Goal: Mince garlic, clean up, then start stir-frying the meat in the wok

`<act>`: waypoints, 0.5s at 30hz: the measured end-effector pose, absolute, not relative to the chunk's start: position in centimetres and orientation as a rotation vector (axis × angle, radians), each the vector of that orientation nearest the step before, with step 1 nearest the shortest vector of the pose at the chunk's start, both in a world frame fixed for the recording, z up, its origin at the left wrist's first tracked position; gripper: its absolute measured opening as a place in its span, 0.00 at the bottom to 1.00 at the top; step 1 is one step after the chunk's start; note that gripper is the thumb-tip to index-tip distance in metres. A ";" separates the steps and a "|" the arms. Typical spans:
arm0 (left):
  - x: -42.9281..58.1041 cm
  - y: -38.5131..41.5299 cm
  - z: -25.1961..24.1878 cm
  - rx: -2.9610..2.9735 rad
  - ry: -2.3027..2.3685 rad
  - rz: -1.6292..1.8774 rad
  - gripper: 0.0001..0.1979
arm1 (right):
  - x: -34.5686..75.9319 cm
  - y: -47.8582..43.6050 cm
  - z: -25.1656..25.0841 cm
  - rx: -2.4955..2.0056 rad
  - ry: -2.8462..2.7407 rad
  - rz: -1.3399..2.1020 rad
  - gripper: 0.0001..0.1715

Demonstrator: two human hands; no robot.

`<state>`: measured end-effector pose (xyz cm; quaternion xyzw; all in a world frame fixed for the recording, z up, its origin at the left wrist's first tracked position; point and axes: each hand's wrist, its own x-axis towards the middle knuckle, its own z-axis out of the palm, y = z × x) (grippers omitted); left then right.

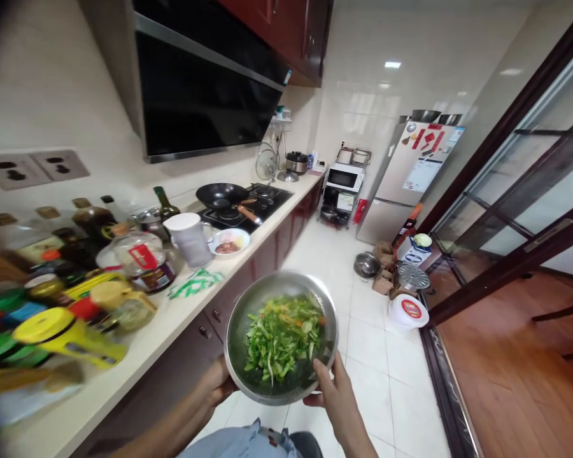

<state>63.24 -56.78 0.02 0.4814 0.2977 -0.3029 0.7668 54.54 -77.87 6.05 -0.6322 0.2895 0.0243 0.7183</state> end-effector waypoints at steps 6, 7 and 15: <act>75.0 -65.8 -1.7 0.948 0.690 -0.690 0.11 | 65.6 -87.3 4.7 -1.438 0.615 0.068 0.39; 76.7 -67.3 -1.9 0.941 0.695 -0.676 0.11 | 67.7 -89.0 4.5 -1.453 0.586 0.086 0.39; 88.7 -76.7 -0.6 0.903 0.994 -0.478 0.14 | 85.3 -100.1 4.7 -1.494 0.311 0.319 0.37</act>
